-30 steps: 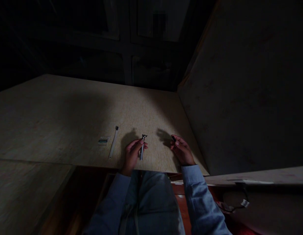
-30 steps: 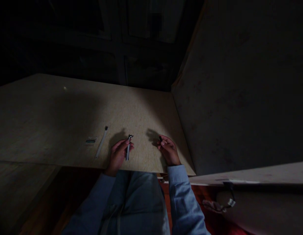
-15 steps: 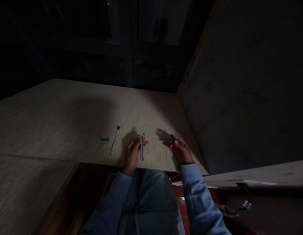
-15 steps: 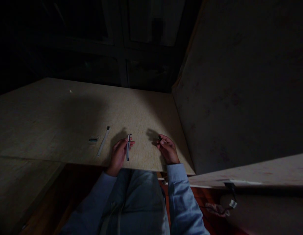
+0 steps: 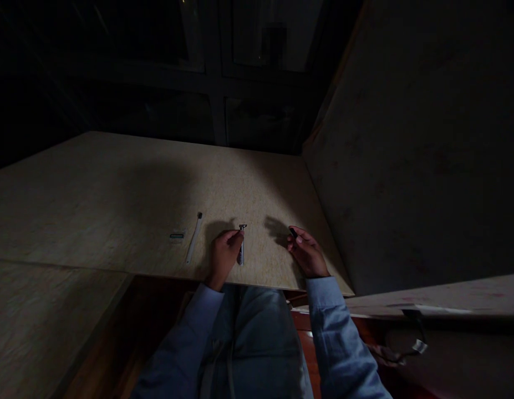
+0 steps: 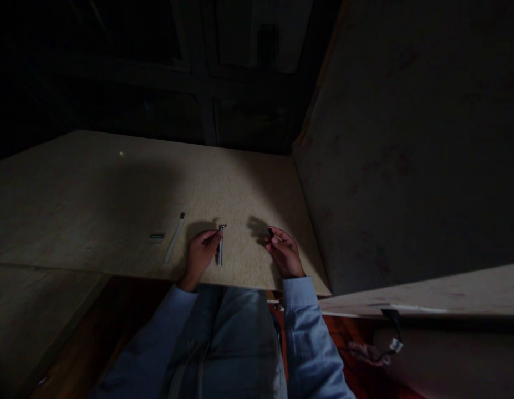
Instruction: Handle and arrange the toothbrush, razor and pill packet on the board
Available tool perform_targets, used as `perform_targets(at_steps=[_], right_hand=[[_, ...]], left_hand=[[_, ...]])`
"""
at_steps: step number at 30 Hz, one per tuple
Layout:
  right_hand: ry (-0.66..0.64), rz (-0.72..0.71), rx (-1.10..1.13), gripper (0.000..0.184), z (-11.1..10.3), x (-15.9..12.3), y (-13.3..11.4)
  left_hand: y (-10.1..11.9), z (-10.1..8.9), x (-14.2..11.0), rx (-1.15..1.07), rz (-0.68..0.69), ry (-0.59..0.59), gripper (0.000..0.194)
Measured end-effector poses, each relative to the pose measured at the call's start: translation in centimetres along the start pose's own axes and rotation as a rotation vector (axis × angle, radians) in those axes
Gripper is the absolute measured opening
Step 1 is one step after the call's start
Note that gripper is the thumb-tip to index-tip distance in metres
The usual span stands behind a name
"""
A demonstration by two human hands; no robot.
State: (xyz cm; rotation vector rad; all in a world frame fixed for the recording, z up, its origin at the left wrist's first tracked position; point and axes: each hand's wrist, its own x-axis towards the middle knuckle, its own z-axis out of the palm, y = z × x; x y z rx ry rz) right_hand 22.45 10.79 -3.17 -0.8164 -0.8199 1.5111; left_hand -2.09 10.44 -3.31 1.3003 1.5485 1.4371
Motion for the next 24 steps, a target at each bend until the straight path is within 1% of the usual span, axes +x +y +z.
perform_targets(at_steps=[2, 4, 8, 11, 16, 24], right_hand=[[0.002, 0.002, -0.007, 0.042, 0.1, -0.1, -0.2], [0.002, 0.005, -0.002, 0.042, 0.2, -0.1, -0.2], [0.005, -0.005, -0.018, 0.041, 0.2, -0.2, -0.1], [0.01, -0.012, -0.04, 0.041, -0.1, -0.1, 0.0], [0.02, -0.008, -0.042, 0.04, -0.2, -0.1, 0.1], [0.029, -0.017, -0.064, 0.039, -0.2, -0.1, 0.2]], left_hand=[[0.1, -0.5, 0.4, 0.136, 0.075, 0.021, 0.02], [0.3, -1.1, 0.9, 0.303, 0.1, 0.014, 0.021], [1.0, -1.9, 1.8, 0.667, 0.027, -0.044, 0.026], [1.3, -1.7, 2.1, 0.83, 0.012, -0.089, 0.031], [1.2, -0.7, 2.2, 0.923, 0.054, -0.14, 0.038], [1.3, 0.9, 2.1, 0.889, 0.042, -0.194, 0.042]])
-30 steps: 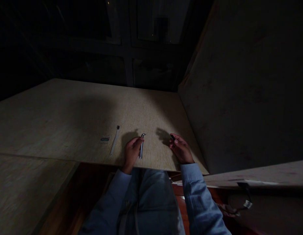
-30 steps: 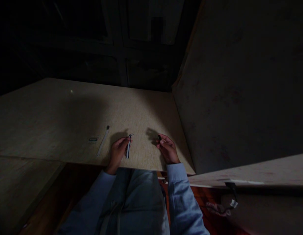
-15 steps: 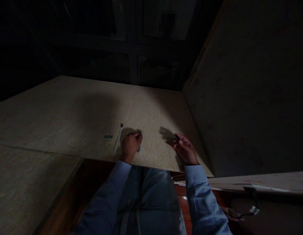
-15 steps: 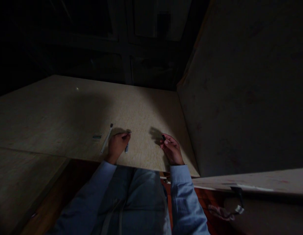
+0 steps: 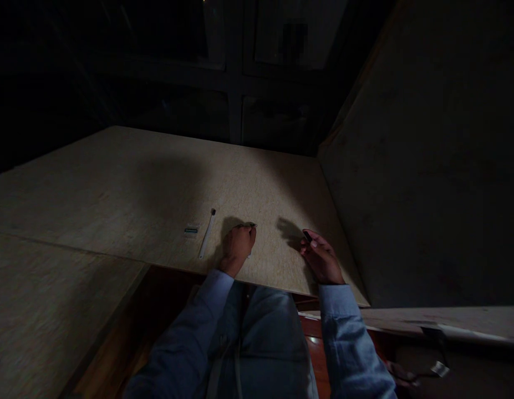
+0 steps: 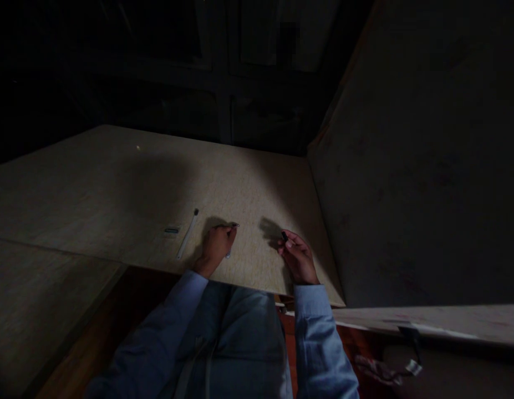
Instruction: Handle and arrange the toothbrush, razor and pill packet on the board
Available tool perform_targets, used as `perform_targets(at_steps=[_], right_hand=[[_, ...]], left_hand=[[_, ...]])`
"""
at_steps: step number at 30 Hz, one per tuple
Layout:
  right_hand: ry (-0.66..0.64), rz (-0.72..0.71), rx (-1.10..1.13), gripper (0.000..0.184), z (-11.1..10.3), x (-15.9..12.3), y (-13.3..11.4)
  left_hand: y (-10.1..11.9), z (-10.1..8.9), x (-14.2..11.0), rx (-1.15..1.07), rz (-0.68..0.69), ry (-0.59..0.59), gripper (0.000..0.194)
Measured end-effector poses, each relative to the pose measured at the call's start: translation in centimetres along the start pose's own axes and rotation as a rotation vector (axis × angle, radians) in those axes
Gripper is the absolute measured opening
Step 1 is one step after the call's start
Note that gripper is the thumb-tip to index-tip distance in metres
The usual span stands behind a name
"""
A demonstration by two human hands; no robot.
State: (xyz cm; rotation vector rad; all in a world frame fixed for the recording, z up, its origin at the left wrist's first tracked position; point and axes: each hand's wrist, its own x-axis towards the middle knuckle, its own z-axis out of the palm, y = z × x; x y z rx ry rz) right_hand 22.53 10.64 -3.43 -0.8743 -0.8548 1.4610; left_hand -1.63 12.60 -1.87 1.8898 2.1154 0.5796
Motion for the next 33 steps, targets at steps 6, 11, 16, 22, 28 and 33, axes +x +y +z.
perform_targets(at_steps=[6, 11, 16, 22, 28, 33], right_hand=[[-0.016, 0.005, -0.012, 0.037, -0.2, 0.1, 0.0], [-0.011, 0.02, -0.007, 0.039, 0.0, 0.0, 0.0], [0.007, 0.027, -0.003, 0.04, 0.2, -0.1, 0.0], [0.016, 0.035, -0.018, 0.04, 0.3, -0.2, -0.1], [0.018, 0.026, -0.033, 0.04, 0.2, -0.1, 0.0], [0.032, 0.031, -0.039, 0.041, 0.1, 0.0, 0.1]], left_hand=[[-1.7, -2.6, -1.5, -0.069, 0.049, 0.174, 0.039], [-6.6, -5.9, -2.5, 0.091, -0.144, 0.26, 0.038], [-9.2, -6.2, -2.8, 0.159, -0.192, 0.082, 0.028], [-9.1, -4.8, -2.9, -0.111, -0.14, 0.061, 0.026], [-8.0, -2.9, -3.0, -0.428, -0.026, 0.238, 0.035], [-9.0, -5.0, -2.7, -0.22, -0.174, 0.405, 0.037]])
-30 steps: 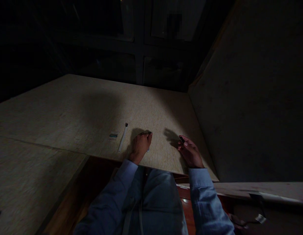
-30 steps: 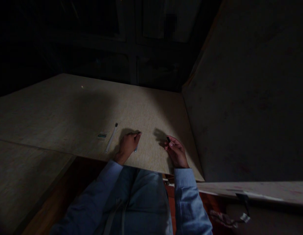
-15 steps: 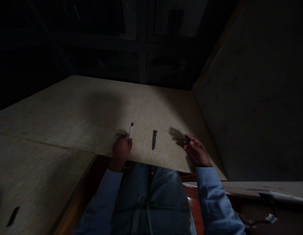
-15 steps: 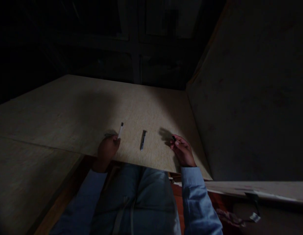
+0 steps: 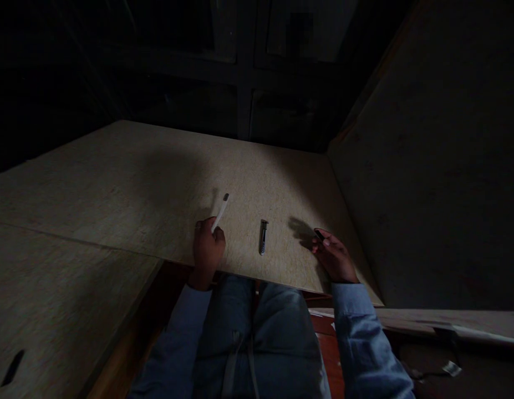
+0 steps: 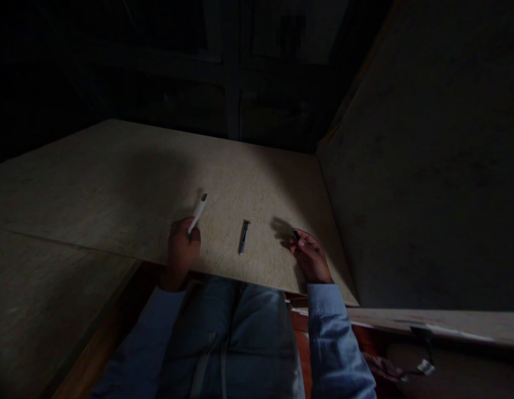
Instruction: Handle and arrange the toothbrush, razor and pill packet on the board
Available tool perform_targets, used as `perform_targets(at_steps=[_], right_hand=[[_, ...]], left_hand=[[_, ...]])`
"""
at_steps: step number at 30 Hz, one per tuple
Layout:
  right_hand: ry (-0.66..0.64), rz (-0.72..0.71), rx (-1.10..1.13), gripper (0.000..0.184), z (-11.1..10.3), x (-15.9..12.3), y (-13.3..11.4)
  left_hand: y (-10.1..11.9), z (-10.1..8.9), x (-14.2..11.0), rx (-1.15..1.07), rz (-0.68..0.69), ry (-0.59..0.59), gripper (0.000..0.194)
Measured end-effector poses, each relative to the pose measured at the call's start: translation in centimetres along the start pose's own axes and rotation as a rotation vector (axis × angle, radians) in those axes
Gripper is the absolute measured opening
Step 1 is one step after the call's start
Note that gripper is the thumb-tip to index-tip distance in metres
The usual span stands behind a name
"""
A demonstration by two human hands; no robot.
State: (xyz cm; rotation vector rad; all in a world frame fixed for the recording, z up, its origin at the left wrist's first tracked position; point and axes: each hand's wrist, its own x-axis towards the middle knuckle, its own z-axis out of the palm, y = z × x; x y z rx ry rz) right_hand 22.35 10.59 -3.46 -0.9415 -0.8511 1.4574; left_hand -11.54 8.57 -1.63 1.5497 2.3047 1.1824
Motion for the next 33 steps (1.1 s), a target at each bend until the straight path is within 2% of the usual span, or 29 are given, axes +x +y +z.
perform_targets(at_steps=[3, 5, 7, 10, 14, 17, 20, 22, 24, 25, 28, 30, 31, 33], right_hand=[[0.022, -0.005, 0.004, 0.04, 0.0, 0.0, 0.1], [0.015, -0.009, -0.003, 0.04, 0.1, 0.0, 0.0], [0.007, -0.012, -0.012, 0.04, 0.1, 0.0, -0.1], [-0.001, -0.01, -0.024, 0.041, 0.1, 0.0, -0.2], [-0.01, -0.004, -0.038, 0.04, 0.0, 0.1, -0.2], [-0.006, -0.013, -0.061, 0.039, -0.3, 0.2, 0.0], [0.003, -0.024, -0.075, 0.038, -0.4, 0.2, 0.1], [0.001, -0.028, -0.085, 0.038, -0.5, 0.2, 0.2], [-0.005, -0.037, -0.1, 0.037, -0.5, 0.2, 0.1], [-0.012, -0.04, -0.107, 0.038, -0.4, 0.2, 0.1], [-0.022, -0.022, -0.113, 0.04, -0.2, 0.0, 0.0], [-0.023, -0.003, -0.108, 0.041, 0.0, -0.1, -0.1], [-0.023, 0.001, -0.101, 0.041, 0.2, -0.1, -0.2], [-0.033, 0.002, -0.083, 0.042, 0.6, -0.1, -0.2]], left_hand=[[-1.2, -2.4, 1.5, 0.224, -0.111, -0.015, 0.042], [-2.0, -3.6, 2.3, 0.365, -0.185, -0.107, 0.053], [-2.5, -4.0, 2.7, 0.446, -0.189, -0.228, 0.051], [-2.4, -3.4, 2.4, 0.442, -0.143, -0.32, 0.04], [-0.9, -1.4, 1.5, 0.406, -0.133, -0.31, 0.04], [0.0, -0.4, 1.3, 0.331, -0.091, -0.32, 0.039], [0.5, 0.0, 1.5, 0.173, -0.046, -0.226, 0.041], [1.0, 0.1, 1.4, 0.006, -0.023, -0.131, 0.041], [1.9, 0.3, 0.8, -0.228, -0.013, -0.126, 0.038], [2.5, 0.5, 0.4, -0.368, -0.02, -0.183, 0.039], [4.3, 1.7, -1.5, -0.773, -0.164, -0.543, 0.06], [5.3, 2.7, -3.0, -0.967, -0.28, -0.766, 0.068], [5.7, 3.2, -3.7, -1.029, -0.308, -0.839, 0.068], [6.2, 4.0, -4.8, -1.097, -0.333, -0.902, 0.066]])
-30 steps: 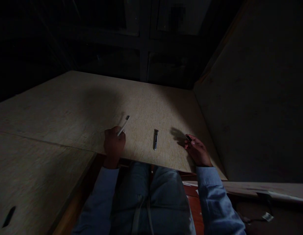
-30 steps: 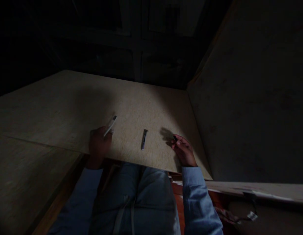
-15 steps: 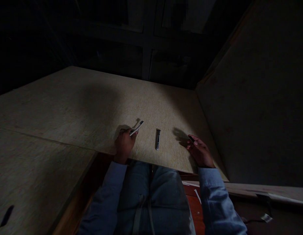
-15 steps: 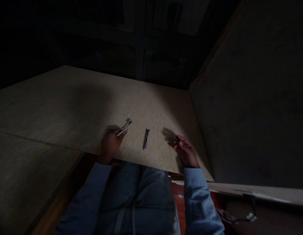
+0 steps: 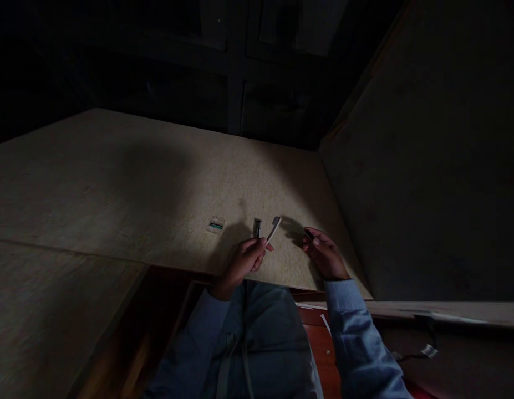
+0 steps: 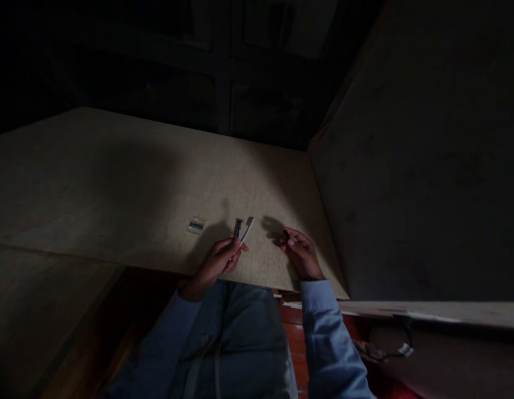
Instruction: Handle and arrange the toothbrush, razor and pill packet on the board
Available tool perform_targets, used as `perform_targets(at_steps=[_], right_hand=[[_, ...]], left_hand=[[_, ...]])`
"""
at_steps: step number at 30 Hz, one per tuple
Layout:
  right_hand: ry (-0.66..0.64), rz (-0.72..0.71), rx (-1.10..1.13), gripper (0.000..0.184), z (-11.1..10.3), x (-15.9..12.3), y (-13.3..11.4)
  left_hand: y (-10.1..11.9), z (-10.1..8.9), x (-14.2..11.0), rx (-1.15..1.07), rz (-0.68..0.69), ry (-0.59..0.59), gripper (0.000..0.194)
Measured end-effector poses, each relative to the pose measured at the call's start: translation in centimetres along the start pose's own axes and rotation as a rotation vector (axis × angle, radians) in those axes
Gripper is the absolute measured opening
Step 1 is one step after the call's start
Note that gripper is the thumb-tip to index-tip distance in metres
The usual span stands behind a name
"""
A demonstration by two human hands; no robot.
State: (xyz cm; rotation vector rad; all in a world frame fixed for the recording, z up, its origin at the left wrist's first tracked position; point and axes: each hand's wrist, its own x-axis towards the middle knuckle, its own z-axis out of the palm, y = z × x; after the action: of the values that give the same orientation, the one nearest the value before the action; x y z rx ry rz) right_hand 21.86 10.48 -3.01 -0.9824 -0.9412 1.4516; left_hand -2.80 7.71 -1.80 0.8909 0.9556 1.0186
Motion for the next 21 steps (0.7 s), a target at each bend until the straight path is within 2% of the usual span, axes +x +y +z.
perform_targets(at_steps=[3, 7, 11, 16, 21], right_hand=[[-0.055, -0.005, 0.026, 0.044, 1.0, 0.2, 0.1], [-0.161, 0.003, 0.032, 0.044, 2.8, 0.9, 0.2], [-0.249, 0.003, 0.042, 0.041, 4.2, 1.3, 0.0], [-0.3, 0.021, 0.026, 0.041, 5.0, 2.1, 0.1], [-0.329, 0.024, 0.011, 0.038, 5.7, 4.3, 0.5]], left_hand=[[-0.9, 0.7, 0.0, -0.035, -0.002, 0.001, 0.061], [-1.0, 0.5, 0.1, -0.077, 0.027, 0.014, 0.057], [-1.0, -0.1, 0.3, -0.103, 0.143, 0.099, 0.061], [-1.4, -0.8, 0.8, -0.02, 0.329, 0.157, 0.049], [-2.1, -1.2, 1.3, 0.087, 0.408, 0.184, 0.044]])
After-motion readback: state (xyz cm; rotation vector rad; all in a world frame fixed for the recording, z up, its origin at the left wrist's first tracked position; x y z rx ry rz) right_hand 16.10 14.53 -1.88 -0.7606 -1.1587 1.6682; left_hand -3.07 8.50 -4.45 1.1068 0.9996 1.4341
